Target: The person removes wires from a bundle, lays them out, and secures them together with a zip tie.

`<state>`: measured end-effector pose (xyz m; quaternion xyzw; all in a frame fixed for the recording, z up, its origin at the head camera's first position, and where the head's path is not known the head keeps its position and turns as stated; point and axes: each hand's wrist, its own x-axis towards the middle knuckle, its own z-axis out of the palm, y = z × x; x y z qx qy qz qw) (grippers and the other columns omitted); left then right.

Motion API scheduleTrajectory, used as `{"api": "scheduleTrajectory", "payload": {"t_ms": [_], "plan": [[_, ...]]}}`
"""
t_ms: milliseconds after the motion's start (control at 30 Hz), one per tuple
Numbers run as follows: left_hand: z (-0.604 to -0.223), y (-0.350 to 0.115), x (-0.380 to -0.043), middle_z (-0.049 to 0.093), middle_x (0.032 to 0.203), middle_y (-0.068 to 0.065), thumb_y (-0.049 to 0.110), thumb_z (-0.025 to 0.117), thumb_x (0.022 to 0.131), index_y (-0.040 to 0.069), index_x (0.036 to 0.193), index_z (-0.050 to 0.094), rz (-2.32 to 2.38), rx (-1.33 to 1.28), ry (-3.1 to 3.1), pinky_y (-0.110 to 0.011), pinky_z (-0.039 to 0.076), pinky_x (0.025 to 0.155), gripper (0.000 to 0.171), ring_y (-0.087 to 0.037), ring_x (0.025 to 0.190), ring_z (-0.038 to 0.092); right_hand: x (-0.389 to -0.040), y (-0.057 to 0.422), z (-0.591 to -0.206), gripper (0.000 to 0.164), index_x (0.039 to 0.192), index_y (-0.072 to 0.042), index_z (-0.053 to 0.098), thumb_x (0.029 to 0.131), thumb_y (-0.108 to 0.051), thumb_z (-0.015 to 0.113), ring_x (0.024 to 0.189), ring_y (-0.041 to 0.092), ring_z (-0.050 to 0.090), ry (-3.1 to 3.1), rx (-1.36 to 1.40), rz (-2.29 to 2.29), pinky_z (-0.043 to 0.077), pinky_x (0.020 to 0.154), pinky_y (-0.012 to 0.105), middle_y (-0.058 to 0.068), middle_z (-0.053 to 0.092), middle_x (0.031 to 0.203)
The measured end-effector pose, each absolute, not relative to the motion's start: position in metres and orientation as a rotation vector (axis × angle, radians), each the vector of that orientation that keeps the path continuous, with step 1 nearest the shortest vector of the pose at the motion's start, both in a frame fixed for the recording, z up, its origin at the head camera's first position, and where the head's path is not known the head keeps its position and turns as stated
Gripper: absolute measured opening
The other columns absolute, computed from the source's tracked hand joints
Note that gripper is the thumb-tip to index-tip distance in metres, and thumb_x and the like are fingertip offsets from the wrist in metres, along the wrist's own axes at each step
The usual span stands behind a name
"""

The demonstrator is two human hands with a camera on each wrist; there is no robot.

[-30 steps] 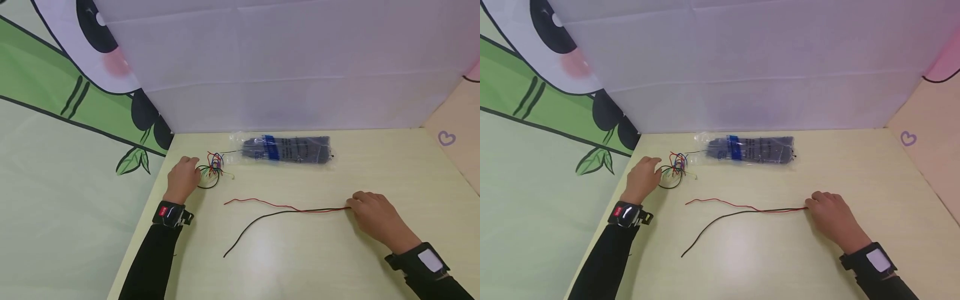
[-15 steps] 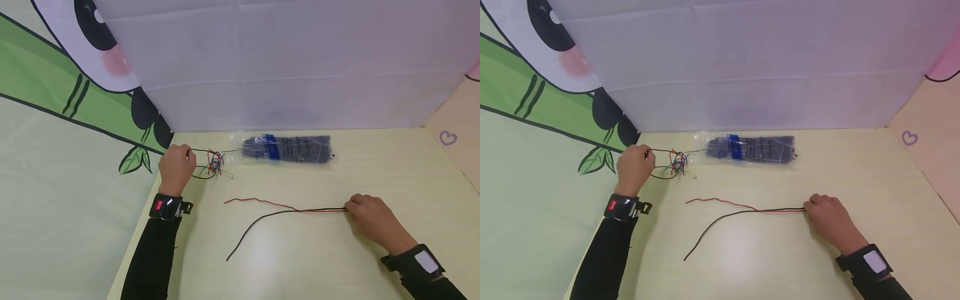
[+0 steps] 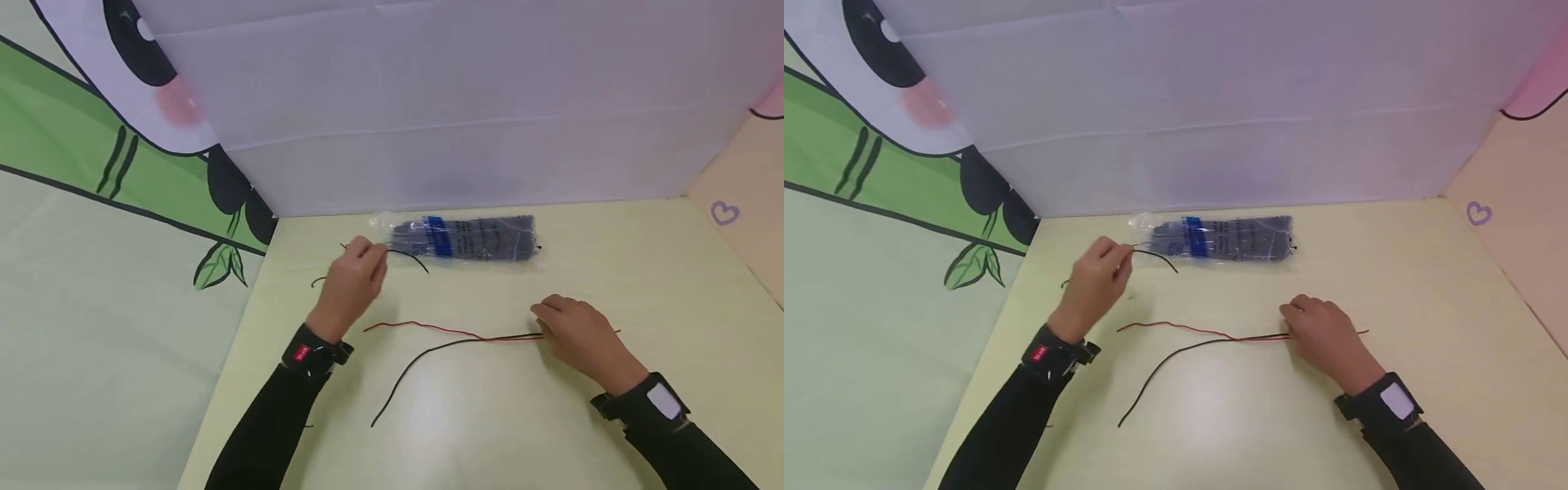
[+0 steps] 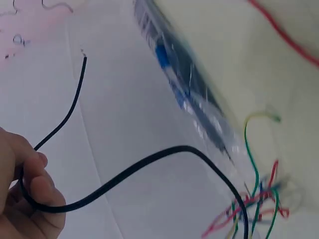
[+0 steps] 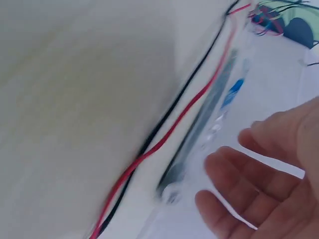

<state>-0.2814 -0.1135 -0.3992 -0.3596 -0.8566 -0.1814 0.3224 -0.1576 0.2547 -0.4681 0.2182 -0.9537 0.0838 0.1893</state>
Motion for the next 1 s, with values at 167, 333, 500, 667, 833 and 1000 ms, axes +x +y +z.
{"api": "scheduleTrajectory", "payload": {"t_ms": [167,333,500,667,833,1000], "plan": [[-0.417,-0.081,-0.265,0.054,0.086,-0.005,0.01,0.054,0.098,0.008,0.098,0.063,-0.426,-1.185,-2.279,-0.019,0.04,0.049,0.009,-0.009,0.057,0.048,-0.175,0.21,-0.449,0.033,0.125,-0.004,0.062,0.094,-0.015,0.064,0.092,0.02,0.067,-2.738,0.636,0.576,0.056,0.077,0.038,0.011,0.064,0.121],[-0.424,-0.068,-0.256,0.052,0.087,-0.003,0.012,0.058,0.097,0.01,0.102,0.063,-0.466,-1.297,-2.262,-0.016,0.038,0.052,0.007,-0.006,0.059,0.045,-0.19,0.178,-0.431,0.041,0.141,-0.012,0.048,0.102,-0.02,0.052,0.064,0.01,0.063,-2.833,0.593,1.17,0.051,0.062,0.029,0.008,0.066,0.123],[-0.428,-0.067,-0.261,0.053,0.087,-0.003,0.012,0.063,0.095,0.009,0.105,0.067,-0.493,-1.348,-2.277,-0.016,0.043,0.056,0.011,-0.007,0.064,0.05,-0.194,0.169,-0.425,0.027,0.126,-0.013,0.062,0.101,-0.014,0.053,0.064,0.006,0.061,-2.765,0.604,1.293,0.048,0.059,0.025,0.0,0.068,0.089],[-0.439,-0.091,-0.283,0.053,0.085,-0.003,0.001,0.062,0.092,0.008,0.097,0.068,-0.264,-1.307,-2.441,-0.019,0.047,0.058,0.011,-0.009,0.068,0.054,-0.192,0.184,-0.425,0.016,0.108,-0.011,0.069,0.097,-0.007,0.058,0.068,0.001,0.056,-2.645,0.561,0.978,0.049,0.064,0.024,-0.003,0.064,0.089],[-0.447,-0.138,-0.312,0.064,0.084,-0.005,0.004,0.072,0.086,0.009,0.095,0.074,-0.094,-1.09,-2.563,-0.03,0.055,0.061,0.01,-0.017,0.072,0.065,-0.19,0.215,-0.426,0.017,0.106,-0.006,0.07,0.094,0.0,0.059,0.07,0.005,0.057,-2.558,0.503,0.812,0.049,0.063,0.025,0.003,0.066,0.093],[-0.45,-0.177,-0.323,0.075,0.084,-0.002,0.011,0.075,0.085,0.015,0.098,0.077,-0.145,-0.907,-2.675,-0.036,0.055,0.063,0.013,-0.022,0.075,0.069,-0.181,0.255,-0.429,0.018,0.106,-0.004,0.07,0.092,0.001,0.06,0.068,0.006,0.058,-2.579,0.351,0.719,0.047,0.06,0.023,0.006,0.066,0.091]]}}
